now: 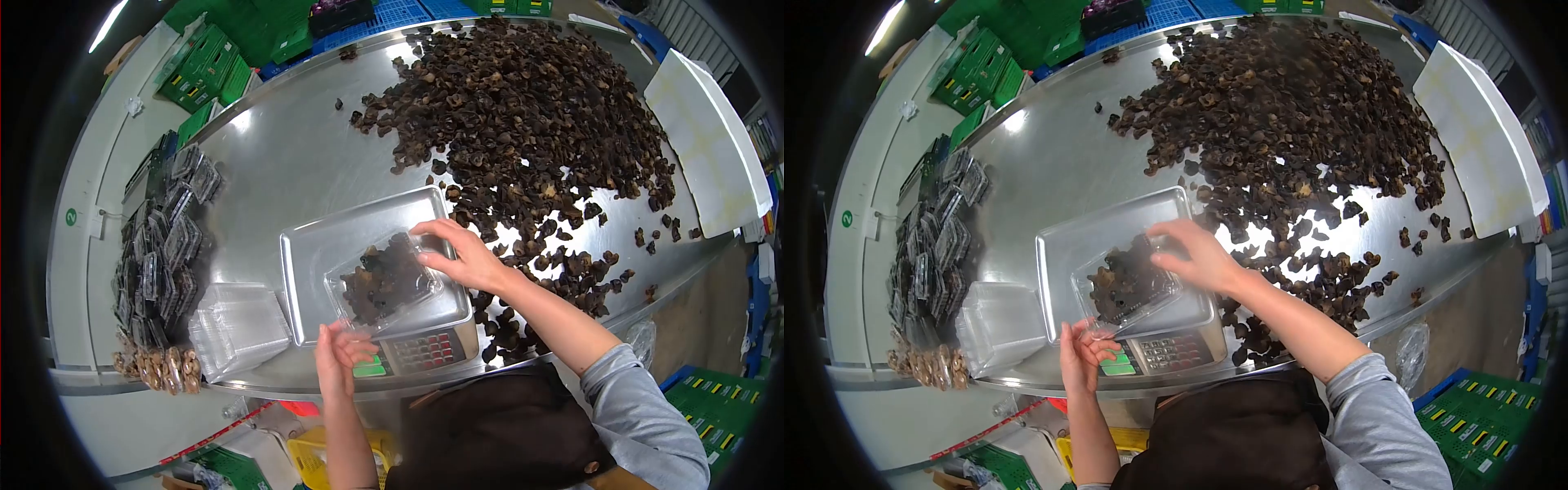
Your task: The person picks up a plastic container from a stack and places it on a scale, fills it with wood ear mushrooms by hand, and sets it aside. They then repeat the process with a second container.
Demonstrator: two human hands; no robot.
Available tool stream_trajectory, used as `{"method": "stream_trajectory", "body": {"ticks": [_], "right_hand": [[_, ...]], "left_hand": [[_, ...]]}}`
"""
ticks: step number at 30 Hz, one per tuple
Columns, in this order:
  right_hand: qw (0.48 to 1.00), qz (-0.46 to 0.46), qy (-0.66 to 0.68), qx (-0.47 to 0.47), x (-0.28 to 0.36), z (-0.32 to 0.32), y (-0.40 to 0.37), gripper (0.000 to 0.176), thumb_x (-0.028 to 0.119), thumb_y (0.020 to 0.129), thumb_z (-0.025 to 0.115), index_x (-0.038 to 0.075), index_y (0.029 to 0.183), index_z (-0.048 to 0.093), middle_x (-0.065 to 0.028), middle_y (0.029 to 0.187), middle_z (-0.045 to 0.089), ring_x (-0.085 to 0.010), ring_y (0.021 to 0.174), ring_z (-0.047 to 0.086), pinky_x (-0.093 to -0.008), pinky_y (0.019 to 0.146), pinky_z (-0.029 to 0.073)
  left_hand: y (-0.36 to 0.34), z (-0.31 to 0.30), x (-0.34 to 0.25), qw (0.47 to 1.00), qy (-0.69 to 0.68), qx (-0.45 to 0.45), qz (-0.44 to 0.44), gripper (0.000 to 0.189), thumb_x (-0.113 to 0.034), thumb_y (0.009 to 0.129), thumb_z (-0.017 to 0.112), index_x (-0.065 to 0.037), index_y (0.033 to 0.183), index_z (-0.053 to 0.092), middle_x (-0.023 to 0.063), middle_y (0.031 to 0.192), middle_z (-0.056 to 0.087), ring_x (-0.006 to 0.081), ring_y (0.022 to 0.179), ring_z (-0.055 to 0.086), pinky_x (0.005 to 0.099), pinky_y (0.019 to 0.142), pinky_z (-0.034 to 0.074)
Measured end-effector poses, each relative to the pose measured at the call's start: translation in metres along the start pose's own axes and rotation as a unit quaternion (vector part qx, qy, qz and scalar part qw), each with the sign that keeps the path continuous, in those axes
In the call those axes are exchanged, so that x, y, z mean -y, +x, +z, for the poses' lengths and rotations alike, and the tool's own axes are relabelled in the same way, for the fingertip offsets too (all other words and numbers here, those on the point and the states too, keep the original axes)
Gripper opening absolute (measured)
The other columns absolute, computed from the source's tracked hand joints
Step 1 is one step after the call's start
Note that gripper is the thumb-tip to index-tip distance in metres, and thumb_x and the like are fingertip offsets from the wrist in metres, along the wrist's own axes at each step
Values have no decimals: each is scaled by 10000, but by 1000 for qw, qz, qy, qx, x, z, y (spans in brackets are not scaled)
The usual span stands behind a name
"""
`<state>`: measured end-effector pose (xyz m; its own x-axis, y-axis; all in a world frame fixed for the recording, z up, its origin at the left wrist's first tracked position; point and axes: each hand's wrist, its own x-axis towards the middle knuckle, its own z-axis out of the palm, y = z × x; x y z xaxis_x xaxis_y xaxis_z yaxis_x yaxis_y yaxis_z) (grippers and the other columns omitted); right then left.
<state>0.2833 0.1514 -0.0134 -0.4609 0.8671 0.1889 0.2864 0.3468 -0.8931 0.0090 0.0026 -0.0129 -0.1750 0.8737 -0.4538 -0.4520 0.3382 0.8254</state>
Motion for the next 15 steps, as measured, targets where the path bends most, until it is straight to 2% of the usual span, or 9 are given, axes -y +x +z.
{"method": "stream_trajectory", "body": {"ticks": [3, 4, 5, 6, 8, 9, 10, 12, 15], "right_hand": [[996, 74, 44, -14, 10, -3, -11, 511, 317, 893, 641, 48, 1311, 524, -168, 1298, 552, -311, 1183, 558, -405, 1008, 434], [993, 108, 47, -11, 11, -2, -14, 533, 320, 885, 648, 38, 1319, 515, -176, 1309, 544, -318, 1175, 565, -410, 1000, 442], [988, 138, 68, -18, 16, 0, -17, 545, 307, 877, 646, 13, 1316, 510, -201, 1228, 595, -329, 1114, 609, -408, 961, 471], [988, 139, 68, -15, 16, 0, -20, 545, 307, 877, 646, 13, 1316, 510, -201, 1228, 595, -329, 1114, 609, -408, 961, 471], [976, 200, -43, 80, 15, -2, -26, 523, 258, 879, 617, -1, 1318, 504, -209, 1084, 658, -322, 1062, 645, -409, 922, 493], [969, 224, -26, 102, 15, 3, -32, 450, 171, 870, 581, -26, 1270, 519, -206, 912, 684, -293, 936, 691, -393, 860, 517], [969, 224, -27, 105, 16, 6, -34, 450, 171, 870, 581, -26, 1270, 519, -206, 912, 684, -293, 936, 691, -393, 860, 517], [953, 267, 99, 105, 18, 9, -36, 323, 68, 890, 518, -60, 1185, 491, -106, 798, 660, -177, 650, 664, -301, 623, 534], [945, 280, 142, 92, 20, 14, -38, 319, 18, 869, 515, -59, 1174, 461, -108, 748, 646, -166, 642, 660, -297, 573, 524]], "left_hand": [[0, 3, -2, 999, 38, -10, 3, 587, -518, 1011, 384, 33, 1158, 524, 252, 880, 670, 319, 690, 701, 344, 532, 583], [0, 2, -4, 999, 37, -13, -3, 488, -417, 1007, 435, 38, 1163, 521, 227, 872, 673, 304, 683, 698, 338, 539, 575], [0, 2, -4, 999, 36, -15, -10, 395, -315, 1004, 486, 43, 1169, 519, 202, 863, 676, 288, 676, 696, 332, 546, 566], [-1, 2, -3, 999, 34, -18, -12, 395, -315, 1004, 486, 43, 1169, 519, 202, 863, 676, 288, 676, 696, 332, 546, 566], [-1, 2, 0, 989, 143, -38, 11, 283, -129, 945, 558, 48, 1163, 523, 184, 856, 675, 263, 667, 695, 307, 539, 558], [-2, 6, 4, 989, 140, -49, 11, 212, -50, 905, 557, 48, 1092, 544, 185, 842, 666, 240, 641, 688, 276, 512, 555], [-1, 7, 3, 989, 138, -52, 11, 212, -50, 905, 557, 48, 1092, 544, 185, 842, 666, 240, 641, 688, 276, 512, 555], [2, 9, 3, 996, 57, -60, -17, 181, -3, 882, 534, 36, 1059, 527, 162, 800, 658, 233, 611, 674, 290, 508, 536], [9, 4, 5, 997, 49, -57, -12, 129, -2, 873, 520, 21, 1000, 510, 167, 785, 655, 234, 550, 654, 297, 450, 512]]}}
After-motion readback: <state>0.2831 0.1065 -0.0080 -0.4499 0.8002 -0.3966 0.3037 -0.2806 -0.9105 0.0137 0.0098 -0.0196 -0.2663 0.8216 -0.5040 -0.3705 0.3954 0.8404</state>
